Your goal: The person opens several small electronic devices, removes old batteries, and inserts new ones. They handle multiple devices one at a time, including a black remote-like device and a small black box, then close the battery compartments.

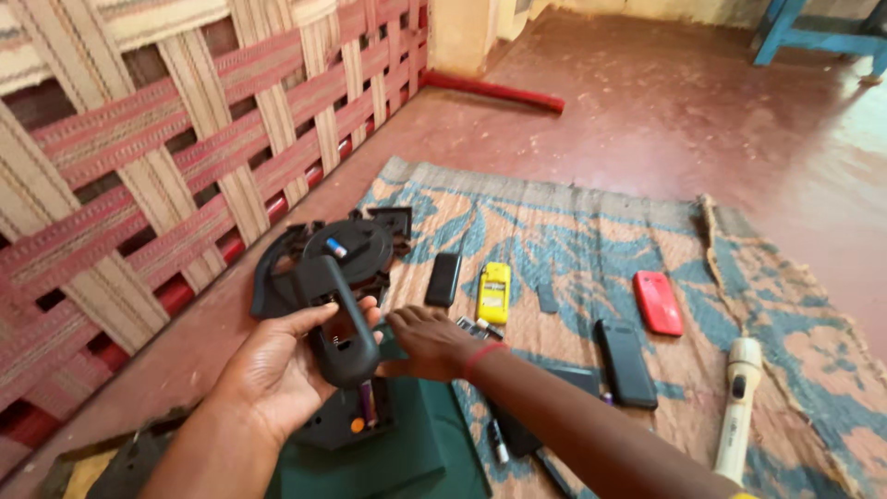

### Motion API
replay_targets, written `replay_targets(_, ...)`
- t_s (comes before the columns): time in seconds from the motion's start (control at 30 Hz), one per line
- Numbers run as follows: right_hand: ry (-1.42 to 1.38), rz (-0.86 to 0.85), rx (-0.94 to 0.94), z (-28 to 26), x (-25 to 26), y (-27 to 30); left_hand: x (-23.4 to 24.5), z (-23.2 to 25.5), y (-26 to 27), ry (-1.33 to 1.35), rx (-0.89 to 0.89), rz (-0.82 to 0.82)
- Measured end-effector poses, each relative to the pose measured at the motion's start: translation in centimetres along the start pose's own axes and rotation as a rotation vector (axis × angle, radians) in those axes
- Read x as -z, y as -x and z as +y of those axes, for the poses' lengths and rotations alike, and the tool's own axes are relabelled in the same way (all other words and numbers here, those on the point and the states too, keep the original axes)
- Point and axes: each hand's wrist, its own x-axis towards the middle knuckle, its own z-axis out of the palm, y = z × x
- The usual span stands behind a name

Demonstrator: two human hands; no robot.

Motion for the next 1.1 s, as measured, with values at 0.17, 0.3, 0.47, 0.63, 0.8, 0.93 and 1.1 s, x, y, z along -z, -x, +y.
replay_targets(0.17, -0.001, -0.304, 0.001, -5.5, -0.6, -3.3, 4.2, 0.1, 0.3, -0.086, 0.0, 0.062)
replay_targets(0.3, 0.089, -0.333, 0.129, -8.3, -1.7, -2.7, 6.9, 1.1, 1.1, -0.114, -0.021, 0.13)
replay_targets(0.47, 0.05, -0.161, 0.25, -7.4, -3.0, -0.9, 9.1, 0.8, 1.4, -0.043, -0.015, 0.157)
replay_targets(0.63, 0.059, -0.156, 0.351, -6.1, -3.5, -1.2, 7.9, -1.3, 1.2, -0.027, 0.004, 0.064)
replay_targets(0.8, 0.238, -0.274, 0.309, -7.3, -3.1, 0.6, 5.6, -1.8, 1.4, -0.032, -0.031, 0.062)
replay_targets(0.93, 0.326, -0.258, 0.275, -7.4, -1.1, 1.5, 4.9, -2.5, 2.1, -0.044, -0.023, -0.053)
replay_targets(1.1, 0.121, -0.151, 0.128, -3.8, 3.2, 2.1, 4.5, -4.9, 3.4, -0.071, 0.076, -0.033)
